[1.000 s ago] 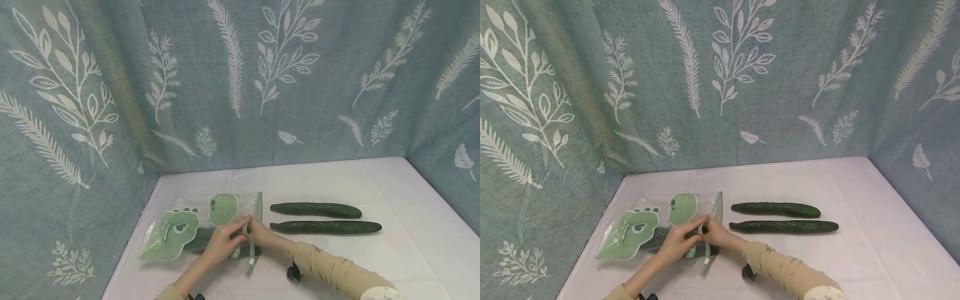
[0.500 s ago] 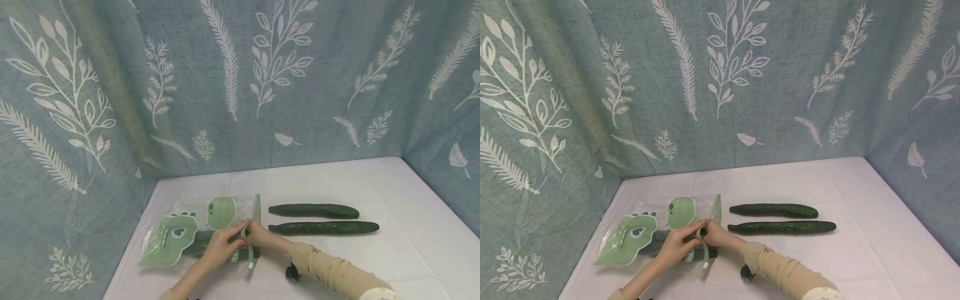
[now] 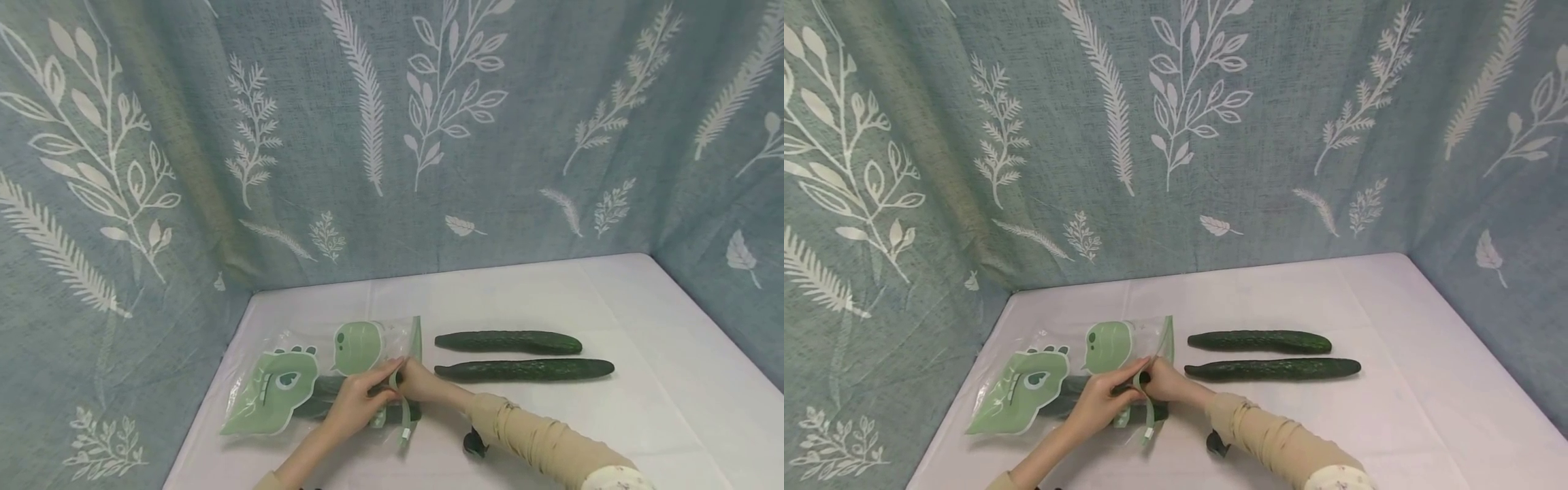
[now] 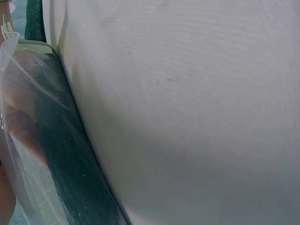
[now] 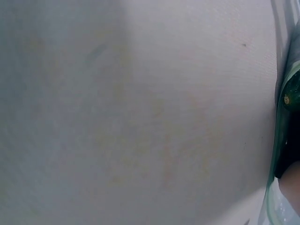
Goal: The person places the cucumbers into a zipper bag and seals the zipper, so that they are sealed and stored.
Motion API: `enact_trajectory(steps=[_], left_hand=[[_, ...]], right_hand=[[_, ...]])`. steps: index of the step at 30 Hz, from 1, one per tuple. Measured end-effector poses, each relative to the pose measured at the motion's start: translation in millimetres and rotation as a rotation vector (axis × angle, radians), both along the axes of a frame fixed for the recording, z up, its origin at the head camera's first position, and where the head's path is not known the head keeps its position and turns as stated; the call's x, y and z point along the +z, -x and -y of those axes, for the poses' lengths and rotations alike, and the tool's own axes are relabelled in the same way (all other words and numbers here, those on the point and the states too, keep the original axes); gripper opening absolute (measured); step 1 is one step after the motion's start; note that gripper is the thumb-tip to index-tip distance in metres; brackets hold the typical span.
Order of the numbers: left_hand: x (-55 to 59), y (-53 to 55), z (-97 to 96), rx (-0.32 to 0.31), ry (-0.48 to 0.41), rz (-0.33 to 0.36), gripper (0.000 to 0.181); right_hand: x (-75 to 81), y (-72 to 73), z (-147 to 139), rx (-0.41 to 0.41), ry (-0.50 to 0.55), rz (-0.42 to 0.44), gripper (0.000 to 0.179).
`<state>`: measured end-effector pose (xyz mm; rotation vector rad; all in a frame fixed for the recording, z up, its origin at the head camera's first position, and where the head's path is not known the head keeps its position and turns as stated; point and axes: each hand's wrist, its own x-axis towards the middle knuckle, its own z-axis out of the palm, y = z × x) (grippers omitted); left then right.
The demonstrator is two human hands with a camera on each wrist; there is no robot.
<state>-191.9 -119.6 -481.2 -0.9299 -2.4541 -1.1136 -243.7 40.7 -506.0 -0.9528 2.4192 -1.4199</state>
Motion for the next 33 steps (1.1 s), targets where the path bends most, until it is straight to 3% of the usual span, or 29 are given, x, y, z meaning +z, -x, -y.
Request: enact_trajectory(steps=[9, 16, 29, 33], left_hand=[[-0.9, -0.1, 1.8, -0.002, -0.002, 0.008, 0.056], [0.3, -0.6, 1.1, 0.0, -0.007, 0.09, 0.057], [1.4, -0.4, 2.0, -0.001, 0.001, 0.084, 0.056], [2.7, -1.5, 3.3, 0.006, 0.013, 0.079, 0.057]], right_hand=[[-2.9, -4.1, 1.9, 0.017, 0.009, -0.011, 0.061], [-4.3, -9.5, -1.1, 0.02, -0.016, 0.032, 0.067], [-2.1, -8.7, -2.5, 0.016, -0.008, 0.037, 0.067], [-1.5, -11.7, -3.6, 0.001, 0.0, 0.005, 0.059]])
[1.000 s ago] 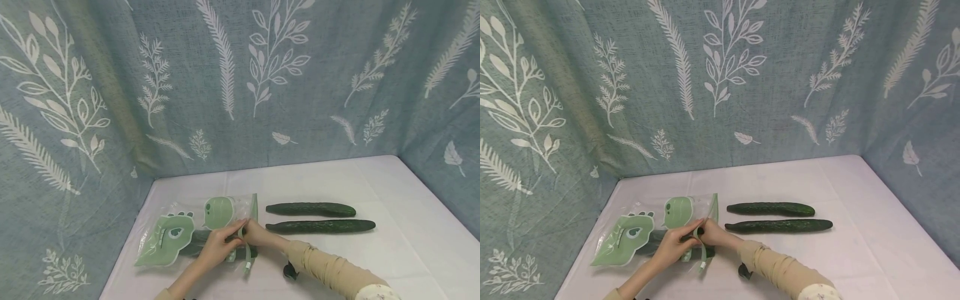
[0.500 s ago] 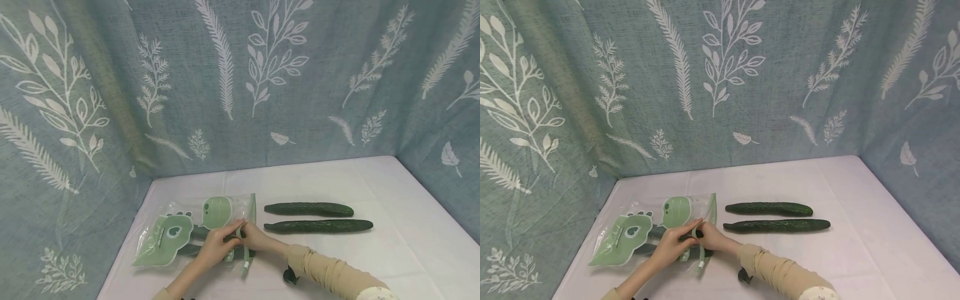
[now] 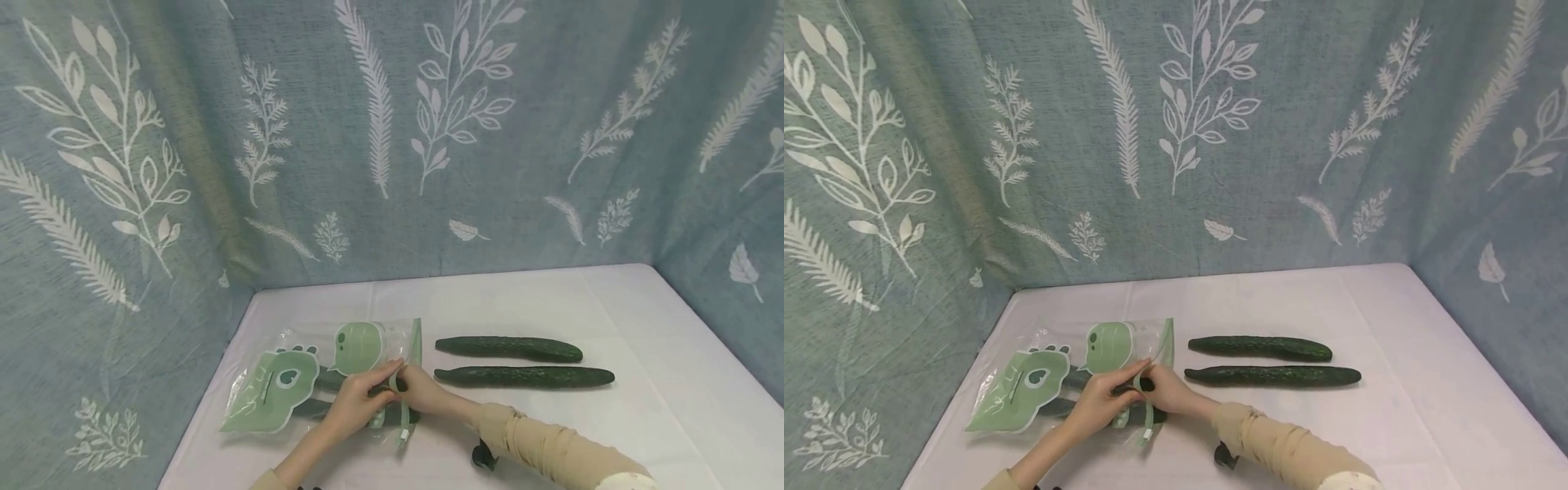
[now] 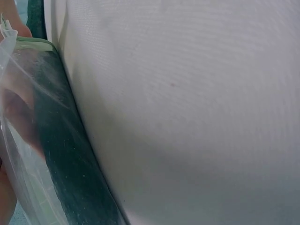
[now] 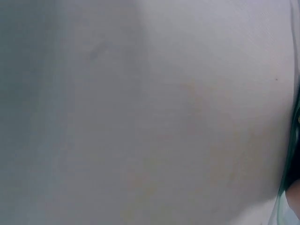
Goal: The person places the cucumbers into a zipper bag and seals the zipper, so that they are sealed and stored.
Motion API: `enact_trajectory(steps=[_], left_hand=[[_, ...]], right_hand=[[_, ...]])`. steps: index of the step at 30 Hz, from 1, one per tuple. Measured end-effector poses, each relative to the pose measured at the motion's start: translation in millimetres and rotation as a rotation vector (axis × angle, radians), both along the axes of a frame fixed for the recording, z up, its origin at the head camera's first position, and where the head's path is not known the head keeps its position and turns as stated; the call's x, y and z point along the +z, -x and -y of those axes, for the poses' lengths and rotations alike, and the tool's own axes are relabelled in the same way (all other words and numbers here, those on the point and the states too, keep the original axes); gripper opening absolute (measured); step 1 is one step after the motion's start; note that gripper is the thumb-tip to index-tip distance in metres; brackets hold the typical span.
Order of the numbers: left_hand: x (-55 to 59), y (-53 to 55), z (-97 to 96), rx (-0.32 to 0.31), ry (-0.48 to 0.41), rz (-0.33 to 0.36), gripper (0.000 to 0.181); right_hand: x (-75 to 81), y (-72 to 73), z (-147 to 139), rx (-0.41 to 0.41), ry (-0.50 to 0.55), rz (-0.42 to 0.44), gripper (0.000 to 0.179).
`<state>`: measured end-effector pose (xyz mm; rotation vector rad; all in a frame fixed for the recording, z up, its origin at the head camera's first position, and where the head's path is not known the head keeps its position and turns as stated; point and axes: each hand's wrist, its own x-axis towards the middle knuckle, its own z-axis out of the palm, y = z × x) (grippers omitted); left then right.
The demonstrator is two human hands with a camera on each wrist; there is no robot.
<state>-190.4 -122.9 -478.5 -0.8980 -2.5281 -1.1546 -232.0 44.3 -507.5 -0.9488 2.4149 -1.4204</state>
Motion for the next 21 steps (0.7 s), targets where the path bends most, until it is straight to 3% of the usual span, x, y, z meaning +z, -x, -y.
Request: enact_trajectory(steps=[6, 14, 21], left_hand=[[-0.1, -0.4, 1.2, 0.001, 0.002, 0.006, 0.056], [-2.0, -0.7, 1.6, -0.004, -0.004, -0.037, 0.056], [-1.8, -0.4, 1.9, 0.004, -0.009, -0.065, 0.056]], right_hand=[[-2.1, -3.8, -5.1, -0.056, -0.087, -0.077, 0.036], [-0.4, -7.7, -22.6, -0.051, -0.112, -0.121, 0.042], [4.6, -13.6, -41.1, -0.044, -0.125, -0.109, 0.046]])
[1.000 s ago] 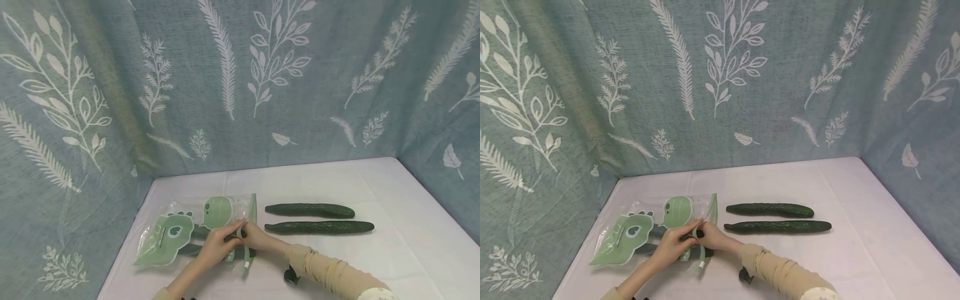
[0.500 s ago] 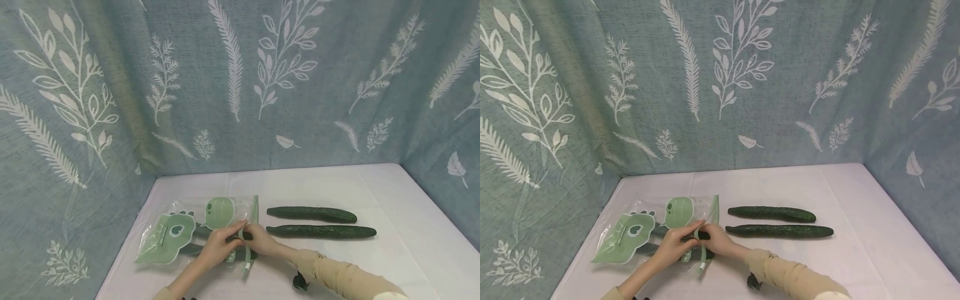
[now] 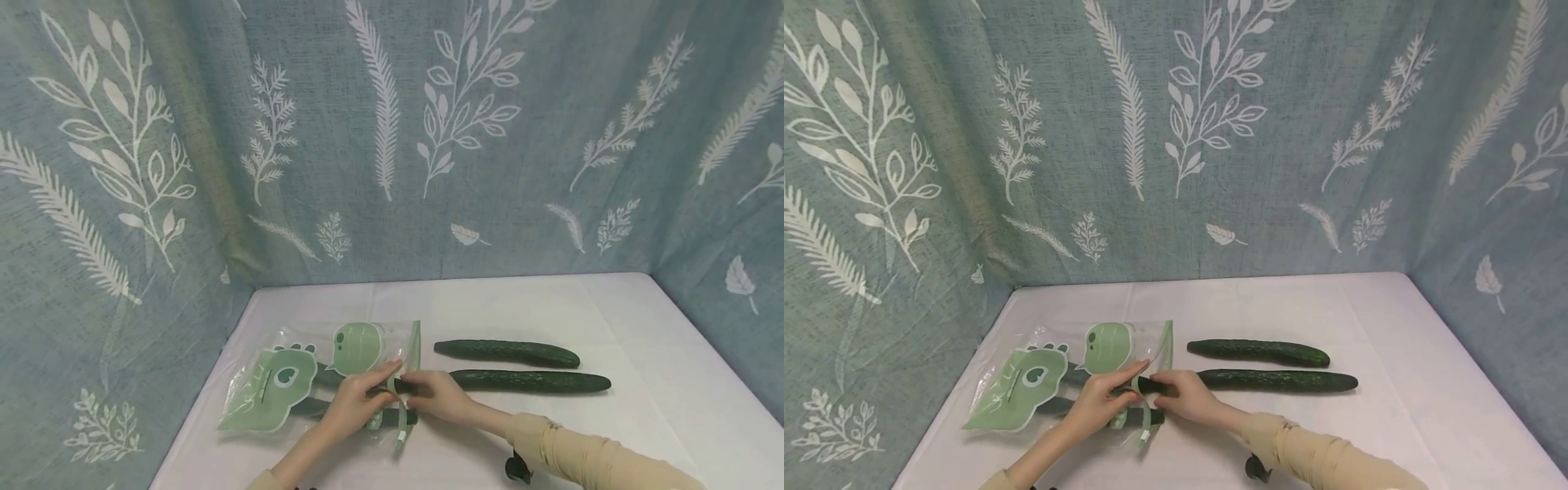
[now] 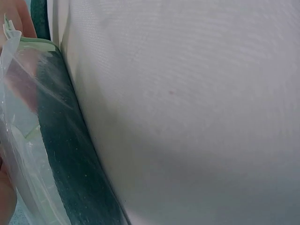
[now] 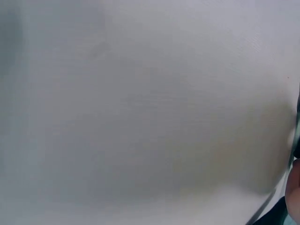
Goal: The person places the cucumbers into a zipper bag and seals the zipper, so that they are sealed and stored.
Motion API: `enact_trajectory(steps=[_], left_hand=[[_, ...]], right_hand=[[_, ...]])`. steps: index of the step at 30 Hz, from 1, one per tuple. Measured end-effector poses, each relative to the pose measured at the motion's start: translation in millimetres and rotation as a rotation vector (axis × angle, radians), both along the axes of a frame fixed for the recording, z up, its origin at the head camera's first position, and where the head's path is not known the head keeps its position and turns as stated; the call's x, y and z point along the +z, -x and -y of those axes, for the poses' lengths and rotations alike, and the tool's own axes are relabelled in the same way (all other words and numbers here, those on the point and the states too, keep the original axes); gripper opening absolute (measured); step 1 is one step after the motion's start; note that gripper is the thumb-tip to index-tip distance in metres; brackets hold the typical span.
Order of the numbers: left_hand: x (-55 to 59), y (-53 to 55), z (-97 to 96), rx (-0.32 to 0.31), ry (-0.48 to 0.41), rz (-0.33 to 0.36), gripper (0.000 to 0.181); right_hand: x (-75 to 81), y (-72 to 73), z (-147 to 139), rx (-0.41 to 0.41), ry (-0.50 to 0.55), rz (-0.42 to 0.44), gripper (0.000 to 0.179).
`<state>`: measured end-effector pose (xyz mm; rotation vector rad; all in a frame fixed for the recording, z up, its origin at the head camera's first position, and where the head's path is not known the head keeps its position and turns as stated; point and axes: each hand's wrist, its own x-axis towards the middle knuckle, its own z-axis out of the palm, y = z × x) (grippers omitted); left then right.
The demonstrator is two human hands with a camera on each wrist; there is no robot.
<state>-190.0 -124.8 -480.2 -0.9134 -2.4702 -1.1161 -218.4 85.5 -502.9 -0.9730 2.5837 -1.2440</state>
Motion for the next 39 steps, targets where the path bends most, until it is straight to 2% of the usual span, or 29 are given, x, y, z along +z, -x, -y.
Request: enact_trajectory(steps=[4, 11, 22, 26, 33, 39], left_hand=[[0.7, -0.4, -0.2, 0.001, -0.004, 0.021, 0.056], [1.1, -2.5, -1.5, 0.011, -0.006, 0.051, 0.055], [-2.3, -0.6, -0.5, 0.007, -0.024, 0.017, 0.055], [-2.7, -0.5, 0.1, 0.009, -0.022, 0.024, 0.054], [0.0, -1.1, -0.1, 0.019, -0.02, 0.064, 0.054], [0.4, -0.9, 0.0, 0.018, -0.024, 0.058, 0.055]], right_hand=[[1.6, -5.6, -12.4, -0.016, -0.022, 0.027, 0.045], [6.4, -16.5, -37.6, -0.011, -0.044, 0.023, 0.043], [24.6, -27.9, -78.6, -0.039, -0.046, 0.033, 0.038], [30.3, -27.8, -96.1, -0.056, -0.046, -0.007, 0.037], [36.8, -24.6, -126.2, -0.117, -0.103, -0.134, 0.039], [35.3, -17.5, -152.5, -0.177, -0.16, -0.174, 0.043]])
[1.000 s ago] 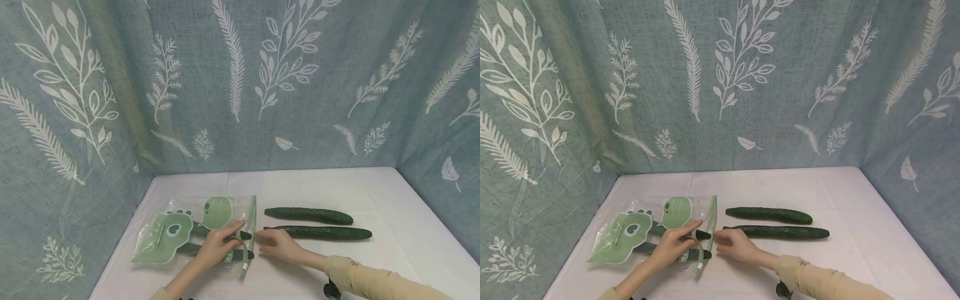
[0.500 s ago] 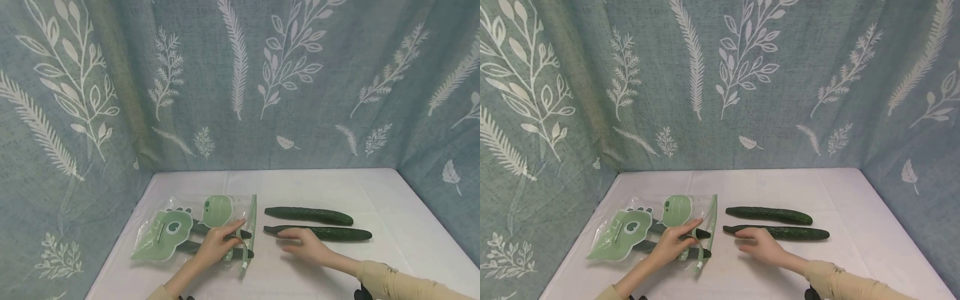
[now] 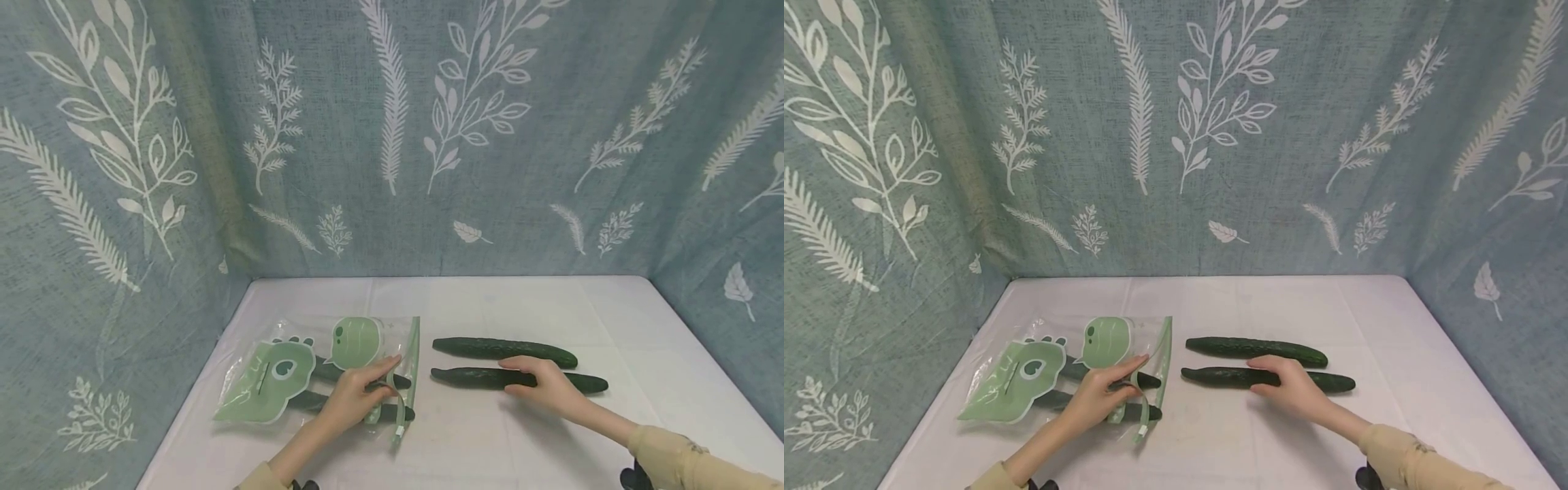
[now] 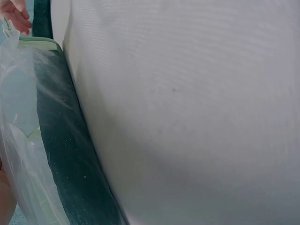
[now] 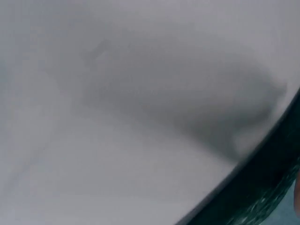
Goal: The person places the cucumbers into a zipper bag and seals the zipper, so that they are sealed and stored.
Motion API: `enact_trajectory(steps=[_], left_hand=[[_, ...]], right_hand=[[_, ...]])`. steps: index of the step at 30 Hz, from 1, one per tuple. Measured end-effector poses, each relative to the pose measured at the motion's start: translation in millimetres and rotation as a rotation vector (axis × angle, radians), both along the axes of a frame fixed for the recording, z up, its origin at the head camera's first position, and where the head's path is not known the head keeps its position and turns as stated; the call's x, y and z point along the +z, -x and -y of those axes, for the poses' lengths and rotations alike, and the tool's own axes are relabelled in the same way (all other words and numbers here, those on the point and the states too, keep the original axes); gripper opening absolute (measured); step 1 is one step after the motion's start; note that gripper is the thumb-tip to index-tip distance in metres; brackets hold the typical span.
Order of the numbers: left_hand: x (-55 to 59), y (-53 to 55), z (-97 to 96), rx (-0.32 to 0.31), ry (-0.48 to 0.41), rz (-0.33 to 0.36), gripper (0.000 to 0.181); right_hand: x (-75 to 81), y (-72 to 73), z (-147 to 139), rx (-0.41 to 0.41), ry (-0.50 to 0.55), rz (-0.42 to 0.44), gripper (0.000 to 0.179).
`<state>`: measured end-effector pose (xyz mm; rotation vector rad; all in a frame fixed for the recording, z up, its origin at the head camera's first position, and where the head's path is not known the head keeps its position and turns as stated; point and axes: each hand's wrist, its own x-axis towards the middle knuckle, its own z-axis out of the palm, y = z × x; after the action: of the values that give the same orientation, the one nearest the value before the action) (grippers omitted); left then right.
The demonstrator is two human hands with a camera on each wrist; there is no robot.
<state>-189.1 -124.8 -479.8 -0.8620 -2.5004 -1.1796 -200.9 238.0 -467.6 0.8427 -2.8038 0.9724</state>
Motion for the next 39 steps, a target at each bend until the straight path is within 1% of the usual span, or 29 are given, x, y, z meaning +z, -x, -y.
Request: enact_trajectory(steps=[3, 10, 16, 20, 23, 25, 29, 32, 35, 39], left_hand=[[-0.3, 0.9, -0.4, 0.005, 0.003, -0.007, 0.055], [0.5, 0.4, -0.8, 0.006, 0.007, 0.023, 0.054], [0.7, -0.1, -1.4, 0.005, 0.003, 0.058, 0.055], [0.1, 0.1, -2.1, 0.008, 0.009, 0.052, 0.055], [-0.4, 0.4, -2.6, 0.008, 0.009, 0.042, 0.054], [-0.7, 0.6, -2.8, 0.006, 0.011, 0.039, 0.054], [-1.1, 0.8, -2.8, 0.0, 0.008, 0.04, 0.054], [-1.4, 1.4, -2.4, -0.007, 0.003, 0.042, 0.055], [-1.8, 1.9, -1.9, -0.009, 0.002, 0.042, 0.055], [-1.9, 2.0, -2.1, -0.005, 0.006, 0.043, 0.055]], right_hand=[[-2.7, 3.7, -13.9, -0.023, -0.021, 0.014, 0.044], [-3.9, 8.2, -42.2, -0.04, -0.049, 0.007, 0.042], [-6.5, 12.5, -61.4, -0.03, -0.088, 0.021, 0.04], [-7.6, 13.0, -72.2, -0.015, -0.101, 0.032, 0.04], [-8.3, 12.6, -78.4, -0.016, -0.115, 0.068, 0.041], [-9.2, 12.7, -81.9, -0.021, -0.125, 0.106, 0.042], [-10.9, 13.4, -87.0, -0.046, -0.14, 0.19, 0.046], [-12.7, 14.5, -89.2, -0.073, -0.134, 0.235, 0.048], [-14.8, 14.7, -90.1, -0.096, -0.127, 0.25, 0.049], [-16.2, 13.6, -90.8, -0.111, -0.119, 0.249, 0.049]])
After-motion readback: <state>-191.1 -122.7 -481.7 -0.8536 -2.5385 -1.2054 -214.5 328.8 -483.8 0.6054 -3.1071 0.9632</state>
